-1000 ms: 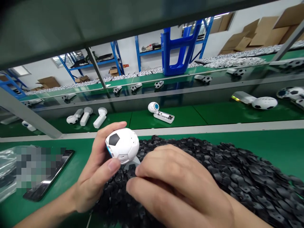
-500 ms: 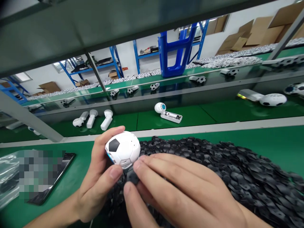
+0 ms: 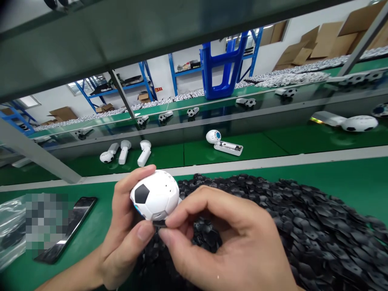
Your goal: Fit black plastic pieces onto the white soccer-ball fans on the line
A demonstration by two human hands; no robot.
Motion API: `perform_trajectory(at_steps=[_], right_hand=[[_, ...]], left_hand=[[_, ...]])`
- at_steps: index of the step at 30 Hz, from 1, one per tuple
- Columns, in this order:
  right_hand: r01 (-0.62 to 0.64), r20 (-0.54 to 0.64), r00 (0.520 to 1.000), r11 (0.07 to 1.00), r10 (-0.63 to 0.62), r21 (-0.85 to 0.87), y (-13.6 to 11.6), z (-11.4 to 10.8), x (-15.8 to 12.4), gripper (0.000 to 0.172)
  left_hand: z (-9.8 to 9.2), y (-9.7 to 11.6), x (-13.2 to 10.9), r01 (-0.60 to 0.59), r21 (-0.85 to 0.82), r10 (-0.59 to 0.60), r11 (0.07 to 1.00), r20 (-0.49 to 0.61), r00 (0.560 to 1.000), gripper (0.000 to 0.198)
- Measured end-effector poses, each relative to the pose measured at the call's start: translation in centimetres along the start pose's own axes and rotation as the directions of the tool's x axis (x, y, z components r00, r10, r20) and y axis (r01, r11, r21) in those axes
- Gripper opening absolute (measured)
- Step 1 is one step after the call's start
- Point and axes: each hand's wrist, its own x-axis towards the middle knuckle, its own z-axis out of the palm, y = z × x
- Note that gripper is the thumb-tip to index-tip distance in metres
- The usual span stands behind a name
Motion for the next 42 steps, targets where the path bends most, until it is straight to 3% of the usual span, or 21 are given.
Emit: perform_trajectory(at_steps=[5,8,12,18,21,24,28,30,32,35,37,38,40,42], right_hand=[[-0.243,0.06,0.97,0.917,0.236,0.315,0.3,0.6,0.4,0.033],[-0.206,0.097,0.978,0.895,0.182,0.396,1.4,0.9,0.3,0.036],[-0.214,0.156,0.973,0.916,0.17,0.339,2.2,0.8,0.0,0.067],[-0.265,0.185,0.96,0.893,0.21,0.363,1.3,1.1,0.2,0.048],[-0.245,0.172,0.966,0.895,0.193,0.373,1.0,1.6,0.2,0.049],[-0.172,0.176,0.979,0.894,0.107,0.415,1.2,2.2,-0.1,0.06],[-0.094,0.139,0.99,0.903,0.038,0.42,1.6,2.6,-0.6,0.066],[-0.052,0.129,0.992,0.929,0.004,0.367,1.7,2.5,-0.7,0.063],[-0.03,0.153,0.988,0.962,-0.012,0.272,1.4,1.9,-0.4,0.06],[-0.07,0.179,0.983,0.992,0.05,0.103,0.8,0.5,0.4,0.054],[-0.096,0.217,0.969,0.99,0.116,-0.103,0.7,-0.5,0.9,0.045],[-0.078,0.28,0.948,0.962,0.153,-0.261,0.9,-0.9,1.1,0.038],[0.048,0.447,0.857,0.824,0.256,-0.564,1.9,-1.4,1.1,0.024],[0.185,0.546,0.76,0.688,0.353,-0.702,3.5,-1.3,0.6,0.025]], left_hand=[[0.4,-0.2,0.3,-0.043,0.047,0.044,0.998,-0.009,0.999,0.06],[0.9,-0.4,0.3,-0.037,0.059,0.04,0.998,-0.053,0.998,0.055],[1.0,-0.6,0.3,-0.078,0.084,0.082,0.993,-0.05,0.995,0.055],[1.3,-0.2,0.2,-0.019,0.046,0.02,0.999,-0.022,1.0,0.05],[2.4,-0.5,0.3,-0.071,0.034,0.075,0.997,-0.137,0.988,0.057],[3.3,-0.8,0.4,-0.149,0.161,0.185,0.976,-0.241,0.953,0.056],[3.6,-0.5,0.2,-0.174,0.377,0.276,0.91,-0.234,0.932,0.044],[3.5,-0.1,-0.1,-0.158,0.427,0.279,0.89,-0.237,0.931,0.04],[3.1,0.3,-0.1,-0.149,0.357,0.237,0.922,-0.217,0.947,0.044],[1.8,1.1,0.2,-0.018,0.095,0.036,0.995,-0.191,0.981,0.054],[0.4,1.7,0.7,0.105,-0.041,-0.112,0.994,-0.223,0.968,0.058],[-0.3,2.0,1.0,0.148,-0.066,-0.161,0.987,-0.266,0.95,0.059],[-1.5,2.2,1.6,0.194,-0.037,-0.195,0.98,-0.342,0.919,0.06],[-2.3,2.2,2.1,0.215,0.029,-0.187,0.976,-0.386,0.903,0.059]])
